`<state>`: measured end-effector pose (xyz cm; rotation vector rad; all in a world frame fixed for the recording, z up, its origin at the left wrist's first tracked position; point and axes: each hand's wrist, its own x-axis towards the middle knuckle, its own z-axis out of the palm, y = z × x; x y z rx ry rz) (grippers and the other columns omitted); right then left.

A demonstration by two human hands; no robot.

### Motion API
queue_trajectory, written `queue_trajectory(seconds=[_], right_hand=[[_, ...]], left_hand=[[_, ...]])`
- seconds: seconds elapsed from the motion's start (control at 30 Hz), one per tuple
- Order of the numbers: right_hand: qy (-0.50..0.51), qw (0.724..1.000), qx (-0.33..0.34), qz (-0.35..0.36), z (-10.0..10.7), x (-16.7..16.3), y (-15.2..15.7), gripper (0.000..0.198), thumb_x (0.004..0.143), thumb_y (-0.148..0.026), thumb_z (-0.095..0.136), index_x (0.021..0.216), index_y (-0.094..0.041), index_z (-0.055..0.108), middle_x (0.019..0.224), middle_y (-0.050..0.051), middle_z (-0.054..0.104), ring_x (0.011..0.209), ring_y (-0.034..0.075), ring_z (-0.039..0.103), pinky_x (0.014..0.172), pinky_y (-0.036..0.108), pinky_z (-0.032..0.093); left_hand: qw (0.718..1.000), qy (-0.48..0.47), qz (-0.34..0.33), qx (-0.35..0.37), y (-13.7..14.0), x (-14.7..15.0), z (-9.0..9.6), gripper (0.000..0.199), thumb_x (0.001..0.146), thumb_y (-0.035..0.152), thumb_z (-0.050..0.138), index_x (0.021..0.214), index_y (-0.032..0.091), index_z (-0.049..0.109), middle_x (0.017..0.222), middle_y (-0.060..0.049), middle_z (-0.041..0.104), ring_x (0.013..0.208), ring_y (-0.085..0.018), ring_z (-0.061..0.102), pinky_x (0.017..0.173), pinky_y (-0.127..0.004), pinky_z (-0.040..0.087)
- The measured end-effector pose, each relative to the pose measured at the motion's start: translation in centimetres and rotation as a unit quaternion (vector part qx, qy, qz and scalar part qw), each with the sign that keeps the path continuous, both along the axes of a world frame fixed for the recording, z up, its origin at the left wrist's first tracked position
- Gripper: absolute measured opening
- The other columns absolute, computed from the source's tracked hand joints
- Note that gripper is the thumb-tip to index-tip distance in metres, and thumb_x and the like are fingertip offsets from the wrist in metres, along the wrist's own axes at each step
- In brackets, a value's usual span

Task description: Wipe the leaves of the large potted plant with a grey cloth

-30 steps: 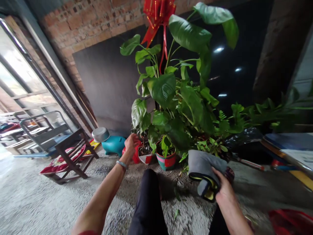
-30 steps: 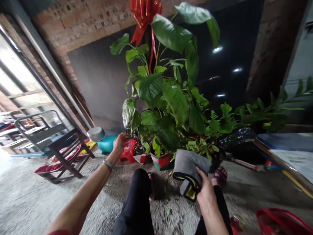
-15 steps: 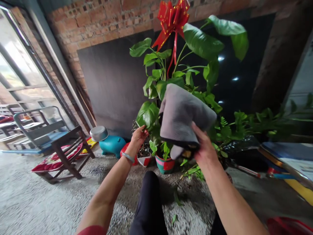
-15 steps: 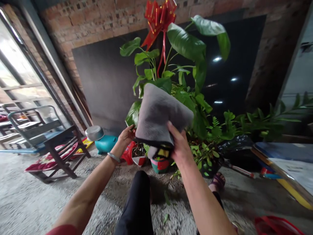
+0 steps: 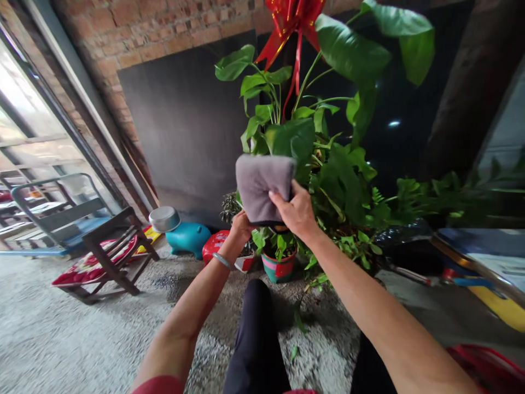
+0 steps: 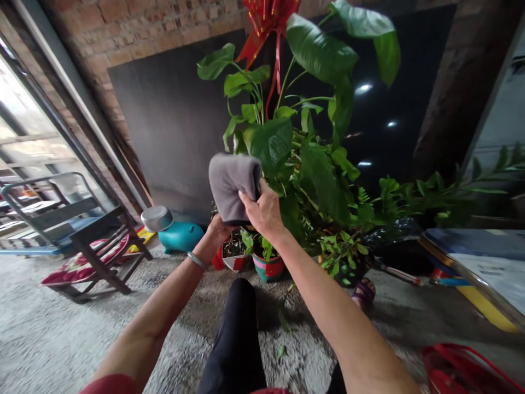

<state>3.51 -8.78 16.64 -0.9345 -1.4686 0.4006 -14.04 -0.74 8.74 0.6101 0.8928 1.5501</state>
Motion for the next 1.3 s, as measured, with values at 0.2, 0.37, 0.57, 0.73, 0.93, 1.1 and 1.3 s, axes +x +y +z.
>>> queue_trajectory(seconds=[0.2,0.37,0.57,0.73,0.93,1.1,1.3], right_hand=[[0.066,0.990,-0.027,-0.119,-1.9,2.7,1.7,0.028,0.081,-0.039,0.066,0.100,-0.019,0.070,0.103,0.016,0.079,0.094,0.031,0.073,0.088,0.046,0.058],[-0.005,0.998,0.015,-0.066,-0.9,0.1,1.1,0.033,0.087,-0.038,0.065,0.116,-0.023,0.068,0.120,0.012,0.077,0.112,0.027,0.070,0.101,0.039,0.054],[0.004,0.994,-0.092,-0.059,-4.0,2.6,1.8,0.018,0.073,-0.032,0.073,0.089,-0.022,0.071,0.088,0.010,0.079,0.083,0.031,0.071,0.083,0.046,0.057],[0.086,0.978,0.083,-0.173,-1.3,6.4,2.3,0.025,0.077,-0.044,0.072,0.091,-0.024,0.067,0.092,0.007,0.077,0.087,0.028,0.068,0.085,0.043,0.056],[-0.011,0.990,-0.071,-0.120,-4.8,3.2,1.5,0.022,0.071,-0.035,0.074,0.089,-0.024,0.069,0.089,0.011,0.077,0.086,0.032,0.071,0.084,0.044,0.056],[-0.024,0.996,-0.050,-0.070,-4.3,3.8,0.1,0.021,0.076,-0.038,0.070,0.090,-0.023,0.070,0.087,0.007,0.077,0.082,0.028,0.070,0.080,0.040,0.055],[0.000,0.985,-0.039,-0.169,-3.5,3.9,1.8,0.026,0.071,-0.036,0.075,0.093,-0.023,0.068,0.093,0.013,0.077,0.094,0.034,0.070,0.087,0.044,0.054]], left_hand=[[0.999,0.010,0.016,-0.030,-0.3,-2.3,-0.2,0.014,0.077,0.007,0.073,0.080,0.016,0.063,0.065,0.000,0.070,0.053,-0.012,0.064,0.055,-0.023,0.052],[0.999,0.004,0.005,-0.032,0.1,-0.7,-0.7,0.011,0.080,0.006,0.068,0.079,0.016,0.064,0.064,-0.001,0.069,0.052,-0.012,0.062,0.056,-0.024,0.052],[0.999,-0.001,0.013,-0.029,0.0,-2.4,-1.7,0.012,0.079,0.008,0.072,0.081,0.016,0.064,0.069,-0.002,0.072,0.057,-0.012,0.064,0.058,-0.022,0.053],[0.993,-0.025,0.116,-0.025,0.4,-5.6,-2.4,0.011,0.085,0.027,0.073,0.088,0.019,0.067,0.078,-0.002,0.073,0.058,-0.012,0.062,0.061,-0.024,0.052],[0.992,-0.019,0.091,-0.082,2.8,-4.2,-4.6,0.018,0.088,0.038,0.074,0.095,0.022,0.069,0.081,-0.001,0.070,0.068,-0.013,0.066,0.071,-0.024,0.052],[0.994,-0.033,-0.004,-0.106,4.7,-2.2,-6.1,0.020,0.077,0.024,0.084,0.084,0.018,0.066,0.071,0.000,0.067,0.062,-0.015,0.064,0.070,-0.028,0.053],[0.997,-0.002,-0.036,-0.075,3.8,0.2,-8.7,0.016,0.074,0.019,0.083,0.085,0.016,0.071,0.077,-0.002,0.073,0.062,-0.013,0.066,0.069,-0.025,0.053]])
